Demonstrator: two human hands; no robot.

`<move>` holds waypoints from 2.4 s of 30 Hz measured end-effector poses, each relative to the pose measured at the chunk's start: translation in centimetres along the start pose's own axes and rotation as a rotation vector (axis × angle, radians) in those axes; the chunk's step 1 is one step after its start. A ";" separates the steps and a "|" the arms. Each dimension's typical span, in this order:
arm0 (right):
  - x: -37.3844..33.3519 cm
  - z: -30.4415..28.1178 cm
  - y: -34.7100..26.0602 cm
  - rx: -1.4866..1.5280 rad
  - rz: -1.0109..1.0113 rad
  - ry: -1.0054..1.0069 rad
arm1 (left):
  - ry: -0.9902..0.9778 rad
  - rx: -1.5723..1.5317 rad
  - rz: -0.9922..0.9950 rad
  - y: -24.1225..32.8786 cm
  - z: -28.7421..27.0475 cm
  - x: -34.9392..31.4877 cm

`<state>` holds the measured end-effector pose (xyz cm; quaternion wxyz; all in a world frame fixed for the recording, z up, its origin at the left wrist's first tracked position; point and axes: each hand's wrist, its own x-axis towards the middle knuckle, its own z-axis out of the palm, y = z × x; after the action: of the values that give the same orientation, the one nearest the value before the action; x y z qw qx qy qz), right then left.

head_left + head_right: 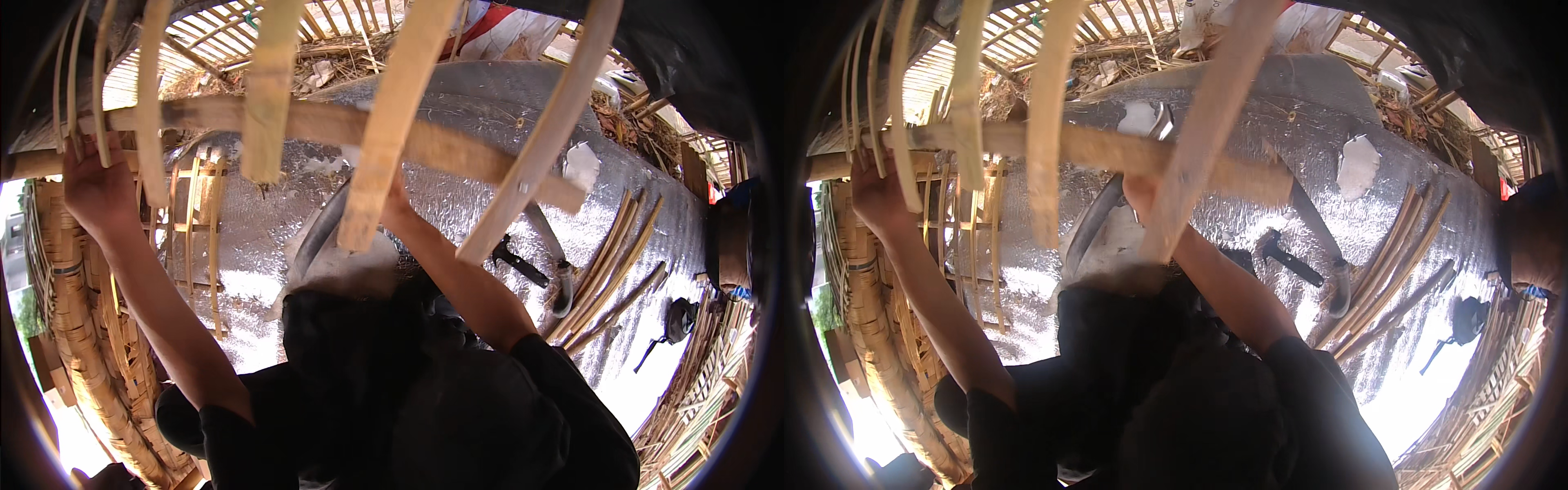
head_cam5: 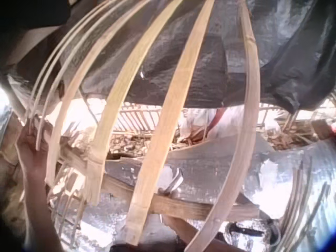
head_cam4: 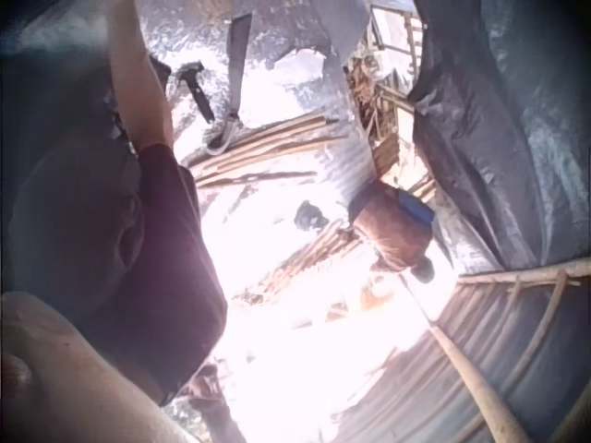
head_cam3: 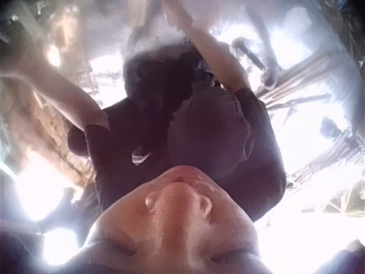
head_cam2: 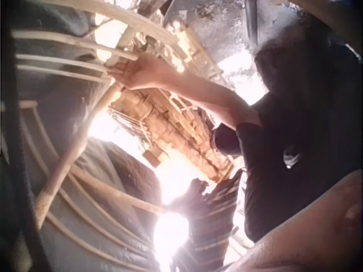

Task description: The person assembles a bamboo lattice frame by using a hammer to tap wooden pegs into pre-drilled holes in the bamboo slats, and uses a large knife to trim or split pieces of wood.

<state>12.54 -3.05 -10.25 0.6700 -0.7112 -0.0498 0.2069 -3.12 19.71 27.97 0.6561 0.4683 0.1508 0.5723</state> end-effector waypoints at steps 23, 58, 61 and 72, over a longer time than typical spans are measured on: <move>-10.0 -9.8 -9.2 -0.310 -0.507 -0.397 | 0.021 -0.306 -0.436 -12.5 -4.0 -16.8; -9.1 -5.3 -17.0 0.390 -0.075 -0.607 | 0.155 -0.436 -0.467 -16.8 4.3 -27.3; -8.8 -6.5 -17.5 0.474 0.009 -0.571 | 0.122 -0.448 -0.503 -18.3 5.3 -28.8; -8.6 -8.6 -14.7 0.476 0.148 -0.452 | 0.078 -0.544 -0.703 -18.9 5.6 -32.2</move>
<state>10.86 -12.69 6.17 0.7725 -0.4726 -0.0954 0.4133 2.89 -9.68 5.12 0.9040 0.1769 0.1692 0.3505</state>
